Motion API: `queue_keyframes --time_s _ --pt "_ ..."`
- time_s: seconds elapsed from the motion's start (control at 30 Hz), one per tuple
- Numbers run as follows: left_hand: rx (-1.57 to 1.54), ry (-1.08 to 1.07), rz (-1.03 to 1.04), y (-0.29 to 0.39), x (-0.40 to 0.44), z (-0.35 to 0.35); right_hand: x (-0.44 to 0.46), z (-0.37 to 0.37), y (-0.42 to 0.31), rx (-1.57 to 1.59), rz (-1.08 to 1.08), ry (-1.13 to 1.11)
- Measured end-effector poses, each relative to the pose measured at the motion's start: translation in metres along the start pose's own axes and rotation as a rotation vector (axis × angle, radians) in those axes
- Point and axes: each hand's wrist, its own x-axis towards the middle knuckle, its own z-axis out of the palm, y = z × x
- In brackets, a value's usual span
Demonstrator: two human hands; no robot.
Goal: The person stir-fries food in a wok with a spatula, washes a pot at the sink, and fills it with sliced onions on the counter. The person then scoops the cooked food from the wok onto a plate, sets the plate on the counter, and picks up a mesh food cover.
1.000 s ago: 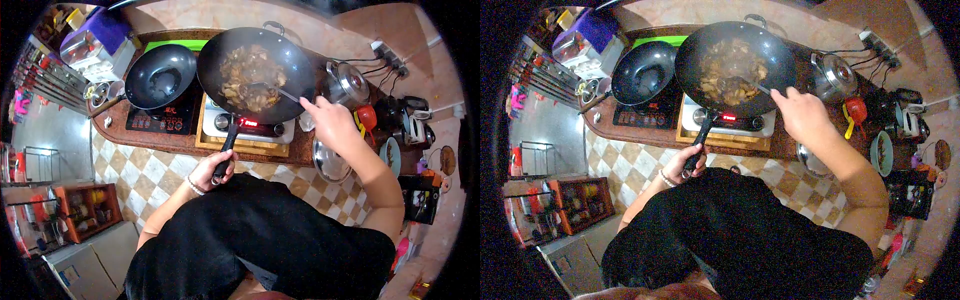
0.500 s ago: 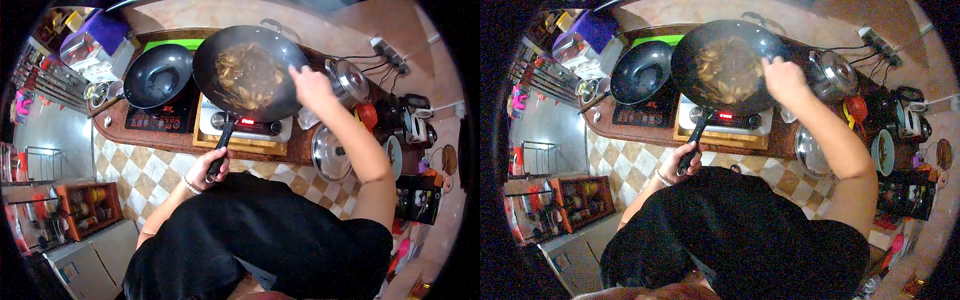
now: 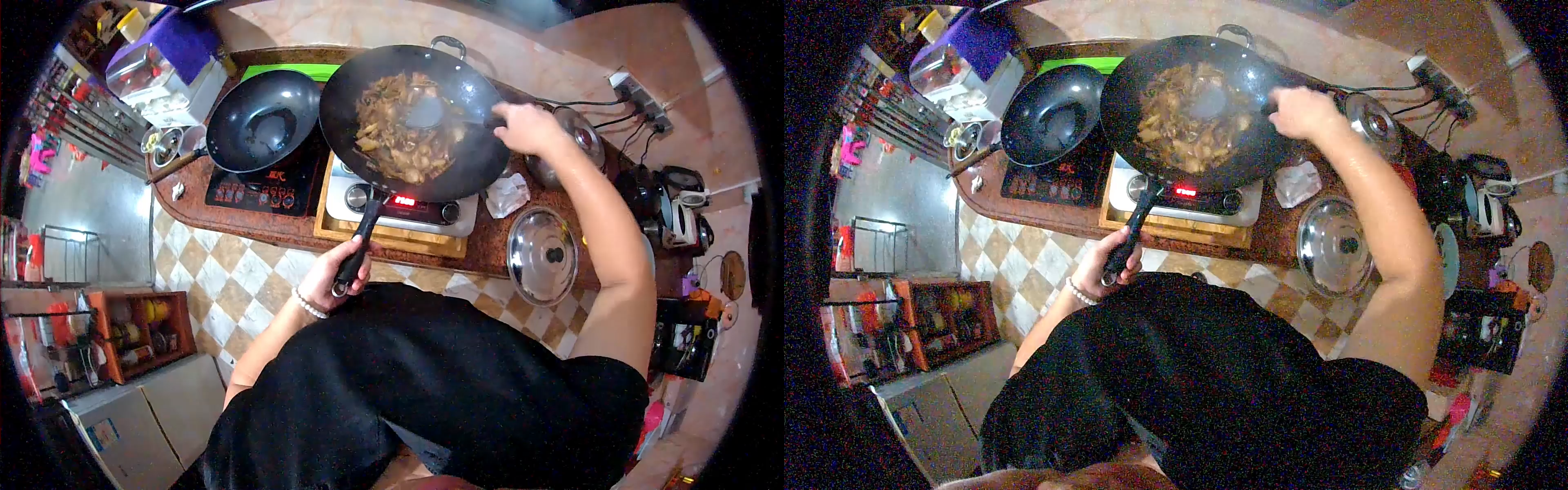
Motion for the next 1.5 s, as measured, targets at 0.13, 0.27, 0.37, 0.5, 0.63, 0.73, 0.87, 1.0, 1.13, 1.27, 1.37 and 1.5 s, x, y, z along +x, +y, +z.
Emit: queue_keyframes --time_s 0.13,0.27,0.37,0.5,0.63,0.73,0.87,1.0,1.13,1.27,1.37,1.5 --pt "0.011 0.034 0.024 -0.006 0.001 -0.003 -0.01 -0.054 0.02 -0.115 -0.167 0.019" --pt "0.053 0.044 0.06 -0.005 0.001 -0.002 -0.029 -0.092 0.024 -0.277 -0.167 -0.155" --pt "0.055 0.061 0.063 -0.004 -0.001 0.0 -0.041 -0.09 0.004 -0.339 -0.185 -0.23" --pt "0.033 0.034 0.059 -0.004 0.0 0.001 -0.019 -0.026 -0.027 -0.436 -0.319 -0.019" --pt "0.069 0.068 0.055 -0.002 -0.002 0.004 0.003 -0.045 -0.01 -0.252 -0.234 0.023" --pt "0.047 0.075 0.044 -0.004 -0.002 0.004 -0.004 -0.077 0.009 -0.229 -0.309 -0.024" --pt "0.024 0.042 0.042 -0.003 -0.002 0.001 -0.038 -0.099 -0.005 -0.253 -0.329 -0.151" --pt "0.04 0.037 0.02 -0.002 0.0 -0.001 -0.048 -0.084 -0.033 -0.362 -0.467 -0.115" --pt "0.022 0.047 0.028 -0.001 0.0 0.003 -0.023 -0.034 -0.067 -0.288 -0.454 0.023" --pt "0.086 0.089 0.021 0.002 -0.003 0.001 -0.028 -0.053 -0.069 -0.275 -0.395 0.045" --pt "0.094 0.102 0.0 0.003 -0.001 0.002 -0.052 -0.068 -0.073 -0.283 -0.453 0.006" --pt "0.103 0.065 0.01 0.003 -0.001 0.001 -0.026 -0.023 -0.106 -0.228 -0.423 0.129"
